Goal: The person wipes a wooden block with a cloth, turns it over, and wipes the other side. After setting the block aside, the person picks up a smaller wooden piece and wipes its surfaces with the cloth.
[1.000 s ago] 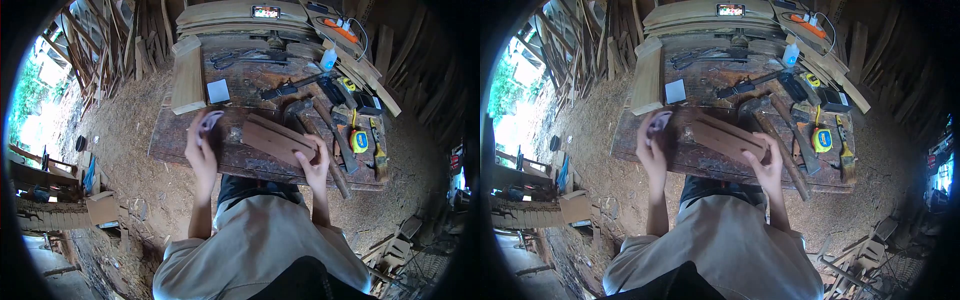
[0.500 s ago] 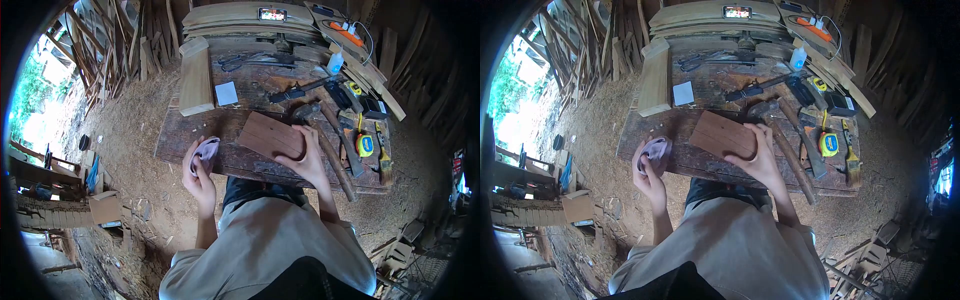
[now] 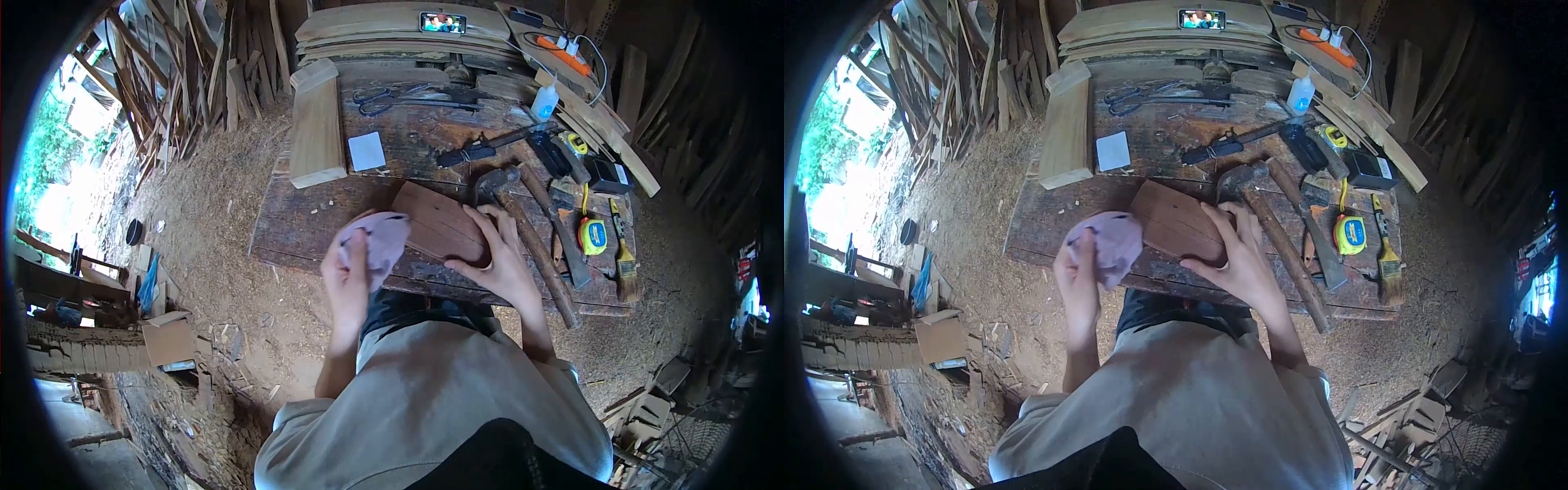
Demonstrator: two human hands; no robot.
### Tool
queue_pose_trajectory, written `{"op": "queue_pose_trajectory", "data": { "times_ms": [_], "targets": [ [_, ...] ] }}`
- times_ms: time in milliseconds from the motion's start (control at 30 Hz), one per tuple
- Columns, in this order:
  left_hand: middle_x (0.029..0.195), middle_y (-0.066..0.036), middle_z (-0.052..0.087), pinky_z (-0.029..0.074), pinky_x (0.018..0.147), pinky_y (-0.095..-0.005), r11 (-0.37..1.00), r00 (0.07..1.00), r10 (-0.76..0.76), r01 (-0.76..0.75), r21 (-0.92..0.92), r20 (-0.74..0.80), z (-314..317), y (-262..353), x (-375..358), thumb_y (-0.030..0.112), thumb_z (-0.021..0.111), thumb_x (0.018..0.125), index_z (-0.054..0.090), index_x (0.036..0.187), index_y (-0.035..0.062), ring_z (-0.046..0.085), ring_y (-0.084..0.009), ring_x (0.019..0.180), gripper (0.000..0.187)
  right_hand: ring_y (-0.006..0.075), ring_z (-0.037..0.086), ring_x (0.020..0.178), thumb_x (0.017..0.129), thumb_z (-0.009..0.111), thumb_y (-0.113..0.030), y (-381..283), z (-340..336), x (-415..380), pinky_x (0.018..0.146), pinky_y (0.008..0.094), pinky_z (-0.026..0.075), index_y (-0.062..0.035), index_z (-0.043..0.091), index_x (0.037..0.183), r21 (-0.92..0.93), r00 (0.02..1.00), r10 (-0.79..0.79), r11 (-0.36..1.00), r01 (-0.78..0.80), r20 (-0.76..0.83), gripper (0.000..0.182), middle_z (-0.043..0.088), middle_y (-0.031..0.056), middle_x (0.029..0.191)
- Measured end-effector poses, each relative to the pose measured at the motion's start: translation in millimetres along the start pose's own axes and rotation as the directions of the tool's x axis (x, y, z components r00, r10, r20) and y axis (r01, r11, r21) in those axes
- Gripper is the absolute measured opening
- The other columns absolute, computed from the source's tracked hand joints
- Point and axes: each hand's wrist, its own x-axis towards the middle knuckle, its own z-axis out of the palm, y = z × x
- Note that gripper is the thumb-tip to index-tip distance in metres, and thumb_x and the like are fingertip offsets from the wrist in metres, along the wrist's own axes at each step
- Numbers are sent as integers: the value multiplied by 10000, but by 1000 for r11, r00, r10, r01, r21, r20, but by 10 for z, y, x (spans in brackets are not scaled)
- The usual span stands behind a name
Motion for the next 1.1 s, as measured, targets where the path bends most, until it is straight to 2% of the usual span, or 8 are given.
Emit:
{"op": "queue_pose_trajectory", "data": {
  "times_ms": [67, 133, 333, 567, 633, 800, 867, 1100],
  "targets": [
    [1088, -108, 700, 493, 886, -269, 986, 963, 156, -165, 23, 221, 185, 26, 56, 194, 500, 1054, 645, 1204, -26, 632, -133, 1009, 303, 379, 429, 1317, 688, 884, -234, -59, -33, 15, 1077, 469, 384, -87, 542, 1377, -21, 998, -47, 999, 46, -30, 782, 455, 195, 1381],
    [1095, -98, 699, 474, 915, -261, 990, 948, 124, -137, 25, 295, 348, 52, 73, 173, 500, 1052, 630, 1215, -37, 617, -125, 1033, 296, 410, 396, 1343, 722, 852, -197, -150, -122, 33, 1098, 479, 357, -102, 544, 1382, 124, 974, -189, 971, 204, -122, 735, 415, 184, 1448],
    [1074, -81, 680, 475, 894, -258, 989, 792, 142, -92, -113, 594, 692, 4, 152, 178, 487, 1061, 601, 1237, -28, 607, -118, 1027, 294, 303, 651, 1022, 772, 790, -23, -114, -232, 77, 843, 355, 530, -22, 708, 1077, 180, 941, -245, 940, 290, -234, 316, 626, 150, 1172],
    [1264, -128, 619, 501, 899, -266, 957, 751, 288, -203, -207, 594, 628, -11, 241, 39, 566, 997, 592, 1257, -31, 604, -140, 1114, 271, 175, 650, 1015, 749, 828, 38, 112, -280, 38, 823, 295, 523, -1, 659, 1007, 356, 971, -135, 913, 198, -196, 311, 677, 125, 1094],
    [1290, -114, 581, 541, 844, -287, 846, 622, 388, -534, 6, 680, 502, 120, 301, -3, 636, 931, 594, 1279, 16, 615, -167, 1078, 351, 167, 664, 951, 740, 836, 17, 99, -289, 17, 789, 287, 531, -7, 670, 1005, 393, 975, -93, 904, 168, -201, 313, 692, 113, 1058],
    [1231, -117, 599, 610, 841, -332, 930, 671, 290, -366, -35, 683, 452, 137, 350, -13, 681, 885, 591, 1281, 29, 642, -200, 1053, 408, 151, 682, 986, 773, 814, 31, 112, -272, 15, 835, 275, 562, 7, 694, 1082, 648, 987, 7, 755, 102, -164, 333, 706, 104, 1090],
    [1260, -99, 608, 583, 895, -303, 927, 620, 173, -364, 85, 765, 399, 174, 410, -9, 721, 867, 606, 1256, -2, 635, -186, 1124, 406, 166, 683, 1015, 790, 793, 52, 118, -310, 46, 860, 287, 566, 31, 678, 1110, 593, 988, -42, 795, 124, -151, 340, 698, 122, 1119],
    [1127, -90, 674, 590, 857, -310, 942, 660, 181, -329, 63, 729, 384, 179, 445, 13, 742, 859, 614, 1225, 3, 681, -164, 1041, 388, 168, 693, 987, 768, 804, 65, 118, -389, 69, 850, 279, 571, 58, 666, 1112, 594, 990, 10, 801, 76, -140, 370, 700, 120, 1093]
  ]
}}
